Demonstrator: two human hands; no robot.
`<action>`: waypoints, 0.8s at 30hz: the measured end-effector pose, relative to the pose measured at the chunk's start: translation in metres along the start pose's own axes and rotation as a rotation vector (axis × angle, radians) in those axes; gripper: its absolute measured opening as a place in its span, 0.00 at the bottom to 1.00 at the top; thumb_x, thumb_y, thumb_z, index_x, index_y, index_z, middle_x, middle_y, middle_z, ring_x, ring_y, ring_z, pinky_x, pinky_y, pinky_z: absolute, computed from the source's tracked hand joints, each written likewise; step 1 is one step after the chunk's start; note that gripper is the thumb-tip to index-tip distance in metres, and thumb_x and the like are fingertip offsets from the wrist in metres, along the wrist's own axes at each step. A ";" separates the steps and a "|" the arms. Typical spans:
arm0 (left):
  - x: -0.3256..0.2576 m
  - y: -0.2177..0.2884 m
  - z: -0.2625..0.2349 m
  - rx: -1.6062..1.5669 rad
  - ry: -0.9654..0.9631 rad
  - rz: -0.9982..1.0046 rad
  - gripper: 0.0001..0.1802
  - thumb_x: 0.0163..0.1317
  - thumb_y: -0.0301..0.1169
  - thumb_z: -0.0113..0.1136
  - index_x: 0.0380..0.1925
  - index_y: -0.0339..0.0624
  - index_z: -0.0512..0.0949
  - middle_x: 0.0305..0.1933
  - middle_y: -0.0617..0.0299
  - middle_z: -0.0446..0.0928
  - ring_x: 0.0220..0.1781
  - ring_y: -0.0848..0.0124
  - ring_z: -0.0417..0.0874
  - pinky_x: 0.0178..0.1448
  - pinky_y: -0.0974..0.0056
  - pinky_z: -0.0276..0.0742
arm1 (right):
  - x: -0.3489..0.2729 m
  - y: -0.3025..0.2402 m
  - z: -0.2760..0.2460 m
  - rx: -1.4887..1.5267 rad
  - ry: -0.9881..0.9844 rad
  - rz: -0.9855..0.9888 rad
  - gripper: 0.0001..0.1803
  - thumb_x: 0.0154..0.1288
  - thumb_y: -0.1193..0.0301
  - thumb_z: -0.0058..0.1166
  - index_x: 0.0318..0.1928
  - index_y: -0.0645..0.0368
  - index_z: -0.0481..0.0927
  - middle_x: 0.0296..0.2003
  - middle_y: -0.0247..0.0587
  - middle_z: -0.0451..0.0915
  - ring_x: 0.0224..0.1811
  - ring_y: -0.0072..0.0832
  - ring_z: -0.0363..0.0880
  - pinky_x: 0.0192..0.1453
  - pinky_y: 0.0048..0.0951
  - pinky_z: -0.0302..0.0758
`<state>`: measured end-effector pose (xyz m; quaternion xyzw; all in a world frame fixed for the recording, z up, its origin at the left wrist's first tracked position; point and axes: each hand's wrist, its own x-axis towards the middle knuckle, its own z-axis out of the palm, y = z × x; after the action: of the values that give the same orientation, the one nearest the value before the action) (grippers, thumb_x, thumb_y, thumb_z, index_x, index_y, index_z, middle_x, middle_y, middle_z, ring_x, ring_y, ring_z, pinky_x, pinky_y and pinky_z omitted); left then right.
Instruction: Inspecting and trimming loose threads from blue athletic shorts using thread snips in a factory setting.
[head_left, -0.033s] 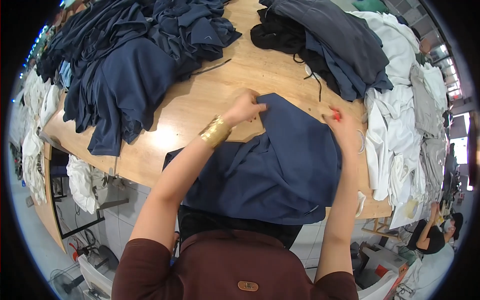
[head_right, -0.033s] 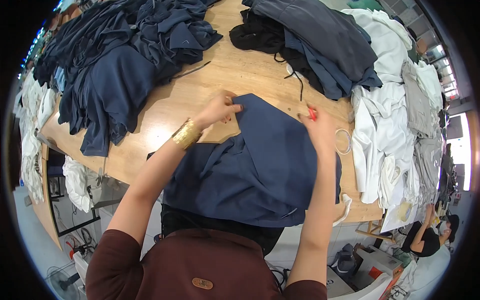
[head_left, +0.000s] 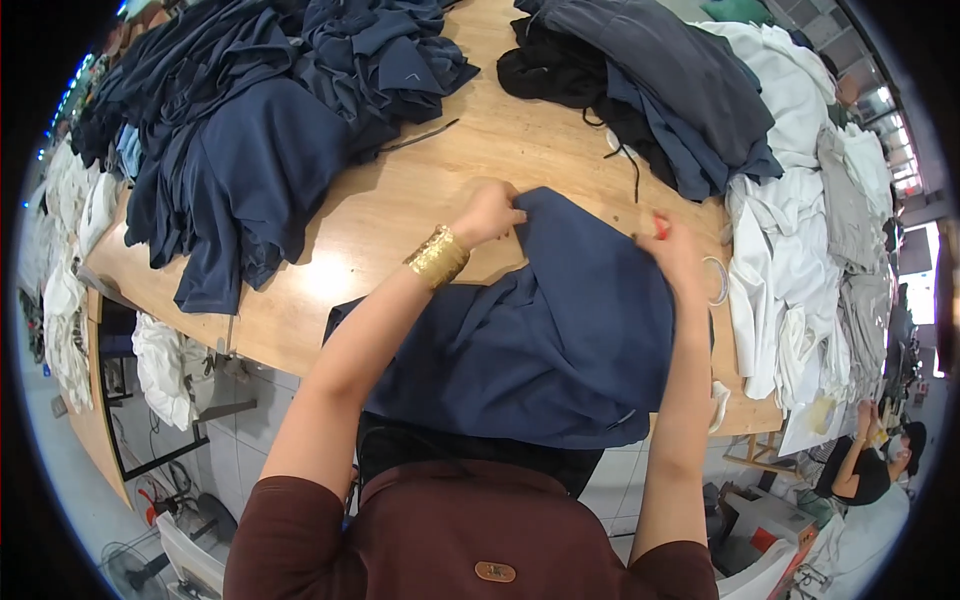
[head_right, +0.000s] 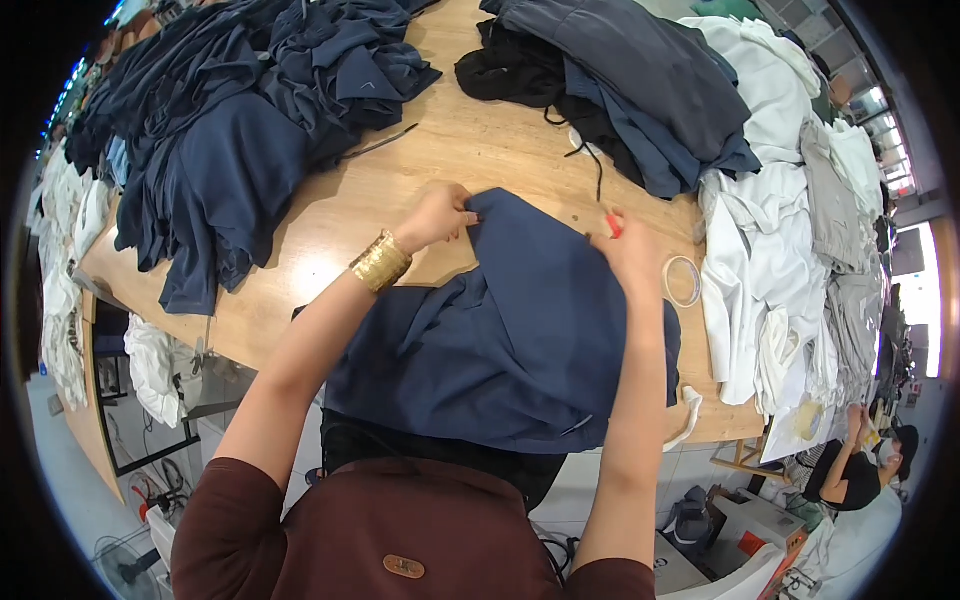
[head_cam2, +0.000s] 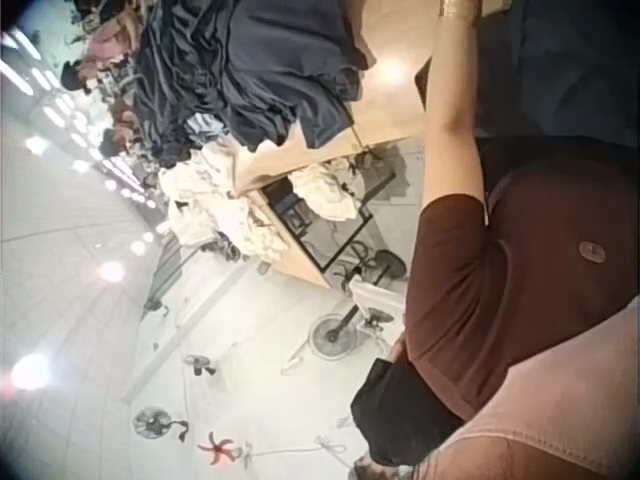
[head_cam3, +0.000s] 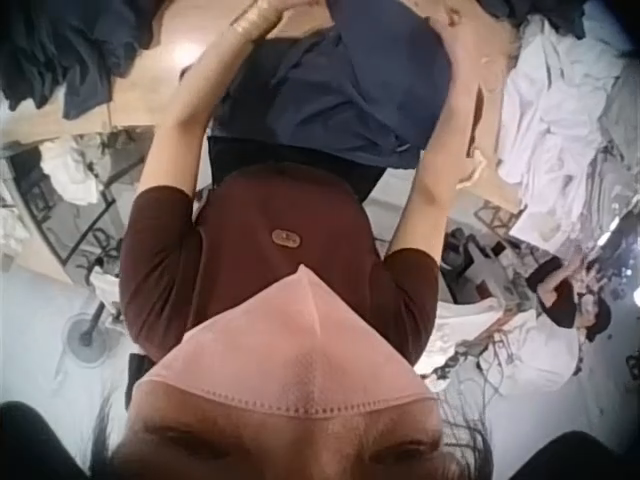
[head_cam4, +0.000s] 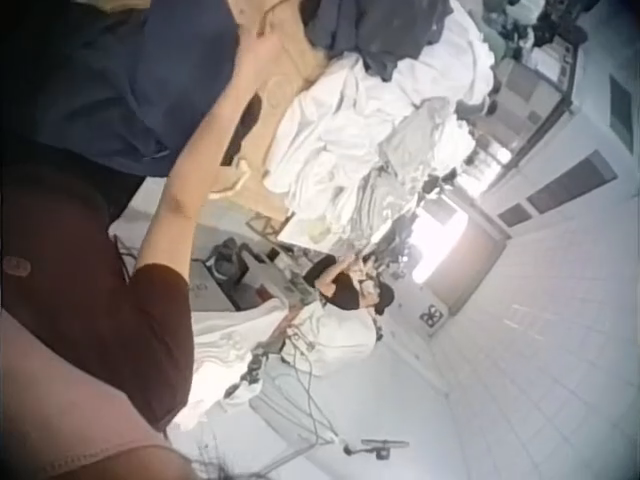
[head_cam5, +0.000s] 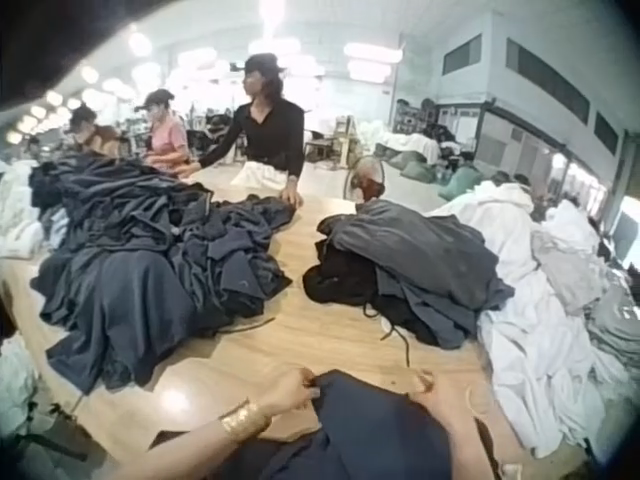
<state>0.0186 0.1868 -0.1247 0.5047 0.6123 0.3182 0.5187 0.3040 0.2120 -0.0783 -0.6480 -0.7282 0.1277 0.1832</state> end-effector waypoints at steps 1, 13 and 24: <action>0.011 0.000 -0.003 0.034 0.041 0.053 0.17 0.58 0.30 0.61 0.45 0.33 0.72 0.29 0.57 0.76 0.22 0.75 0.77 0.25 0.71 0.74 | 0.013 0.009 0.014 -0.074 -0.214 0.074 0.22 0.46 0.66 0.64 0.42 0.64 0.79 0.35 0.55 0.81 0.35 0.43 0.79 0.42 0.36 0.73; -0.174 0.009 -0.023 0.487 -0.022 0.627 0.09 0.51 0.20 0.62 0.32 0.44 0.80 0.33 0.60 0.69 0.33 0.64 0.74 0.36 0.65 0.71 | -0.083 0.004 -0.065 0.072 -0.071 -0.197 0.10 0.49 0.79 0.59 0.35 0.61 0.78 0.33 0.42 0.72 0.35 0.34 0.75 0.39 0.30 0.70; -0.194 -0.023 -0.001 0.250 0.106 0.237 0.08 0.54 0.21 0.61 0.35 0.42 0.80 0.28 0.62 0.70 0.24 0.73 0.72 0.31 0.71 0.70 | -0.132 0.003 -0.071 0.106 -0.098 0.215 0.07 0.56 0.75 0.60 0.33 0.62 0.76 0.23 0.40 0.75 0.22 0.30 0.70 0.30 0.27 0.68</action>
<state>0.0016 -0.0035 -0.0849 0.6164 0.6098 0.3245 0.3780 0.3501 0.0780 -0.0292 -0.7046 -0.6551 0.2164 0.1663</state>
